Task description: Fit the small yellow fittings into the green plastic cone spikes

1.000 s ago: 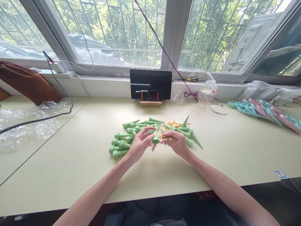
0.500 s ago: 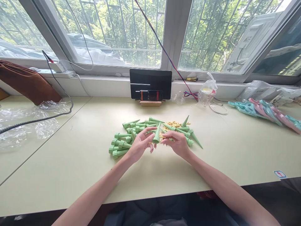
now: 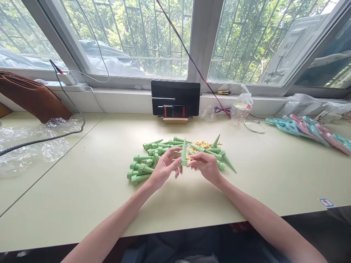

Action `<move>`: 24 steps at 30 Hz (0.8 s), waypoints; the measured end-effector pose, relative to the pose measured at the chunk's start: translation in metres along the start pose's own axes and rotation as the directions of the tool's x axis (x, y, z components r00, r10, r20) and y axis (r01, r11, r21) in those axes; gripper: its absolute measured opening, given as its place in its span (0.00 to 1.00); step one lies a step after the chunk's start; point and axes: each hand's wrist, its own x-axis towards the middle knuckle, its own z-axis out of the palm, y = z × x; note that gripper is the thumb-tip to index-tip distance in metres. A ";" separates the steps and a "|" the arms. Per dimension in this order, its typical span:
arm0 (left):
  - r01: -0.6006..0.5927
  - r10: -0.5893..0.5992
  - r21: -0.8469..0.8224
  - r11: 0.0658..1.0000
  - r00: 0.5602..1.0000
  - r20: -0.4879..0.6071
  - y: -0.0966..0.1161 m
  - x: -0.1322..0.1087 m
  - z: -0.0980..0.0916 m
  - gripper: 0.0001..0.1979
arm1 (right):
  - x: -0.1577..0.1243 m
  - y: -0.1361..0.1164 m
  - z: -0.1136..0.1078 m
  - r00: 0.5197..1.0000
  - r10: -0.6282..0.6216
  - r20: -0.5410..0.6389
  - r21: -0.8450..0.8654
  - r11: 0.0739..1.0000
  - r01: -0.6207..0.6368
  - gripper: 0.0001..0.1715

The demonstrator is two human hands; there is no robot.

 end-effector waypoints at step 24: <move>-0.378 0.404 0.577 0.724 0.911 0.090 -0.018 -0.002 -0.007 0.14 | 0.007 -0.010 0.000 0.913 0.383 0.143 0.198 0.892 -0.405 0.24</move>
